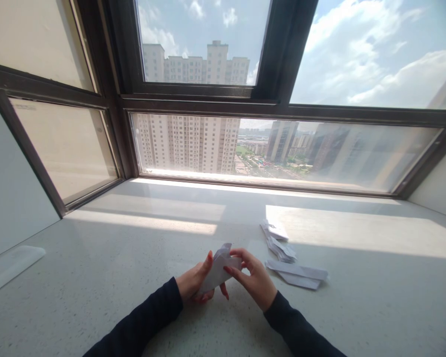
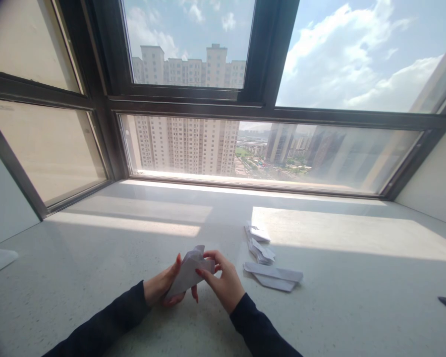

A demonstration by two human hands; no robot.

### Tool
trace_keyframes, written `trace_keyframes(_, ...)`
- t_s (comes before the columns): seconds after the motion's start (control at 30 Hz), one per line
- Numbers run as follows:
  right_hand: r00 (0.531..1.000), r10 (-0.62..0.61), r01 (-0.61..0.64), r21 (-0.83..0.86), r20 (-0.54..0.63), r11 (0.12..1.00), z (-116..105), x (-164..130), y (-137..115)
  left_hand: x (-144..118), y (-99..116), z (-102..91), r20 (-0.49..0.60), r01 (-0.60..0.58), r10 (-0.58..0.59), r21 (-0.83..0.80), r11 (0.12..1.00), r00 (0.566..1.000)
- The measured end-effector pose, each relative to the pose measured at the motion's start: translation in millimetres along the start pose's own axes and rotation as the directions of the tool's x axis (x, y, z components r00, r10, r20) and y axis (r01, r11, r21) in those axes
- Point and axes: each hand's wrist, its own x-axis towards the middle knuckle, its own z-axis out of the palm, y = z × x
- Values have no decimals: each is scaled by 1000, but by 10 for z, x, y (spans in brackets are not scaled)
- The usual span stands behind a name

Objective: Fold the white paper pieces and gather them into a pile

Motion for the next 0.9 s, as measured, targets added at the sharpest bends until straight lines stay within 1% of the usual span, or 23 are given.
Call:
trace_keyframes(0.1,1000,23,-23,16,-5,1000,10,8,30,13,3,-3,-76,13,-15,-26,1000,997)
trace_keyframes(0.2,1000,19,-18,44,-22,999,38,1,69,19,7,-9,-108,12,-12,6,1000,994)
trace_keyframes(0.3,997,2,1,43,-72,999,63,-9,79,25,-22,5,-140,-1,9,55,998,990)
trace_keyframes(0.4,997,-34,30,-59,-66,998,54,-10,48,25,-61,23,-153,2,20,143,990,988)
trace_keyframes(0.47,994,-81,70,-148,-66,986,24,-8,11,16,-61,20,-146,-17,59,274,962,987)
trace_keyframes(0.5,990,-116,99,-186,-80,978,4,-8,-9,9,-48,12,-144,-45,107,379,924,984)
trace_keyframes(0.53,983,-157,135,-213,-93,968,-17,-9,-28,1,-29,1,-143,-81,176,504,860,974)
trace_keyframes(0.57,975,-198,172,-229,-99,958,-37,-10,-44,-7,-6,-12,-146,-107,253,632,767,956)
trace_keyframes(0.6,968,-233,205,-234,-98,950,-54,-12,-57,-14,16,-24,-148,-110,326,748,655,934)
trace_keyframes(0.67,962,-268,250,-222,-54,942,-72,-15,-70,-20,45,-42,-155,-55,433,898,436,888)
trace_keyframes(0.7,962,-272,262,-219,-15,940,-73,-16,-70,-18,47,-48,-155,-18,458,936,352,875)
trace_keyframes(0.77,962,-265,273,-240,64,932,-60,-20,-61,-4,26,-51,-126,19,455,972,233,881)
trace_keyframes(0.83,963,-247,267,-270,105,925,-35,-29,-53,16,-15,-43,-91,23,420,986,164,903)
trace_keyframes(0.9,976,-196,215,-284,94,934,-6,-47,-51,36,-56,-25,-92,43,386,990,133,918)
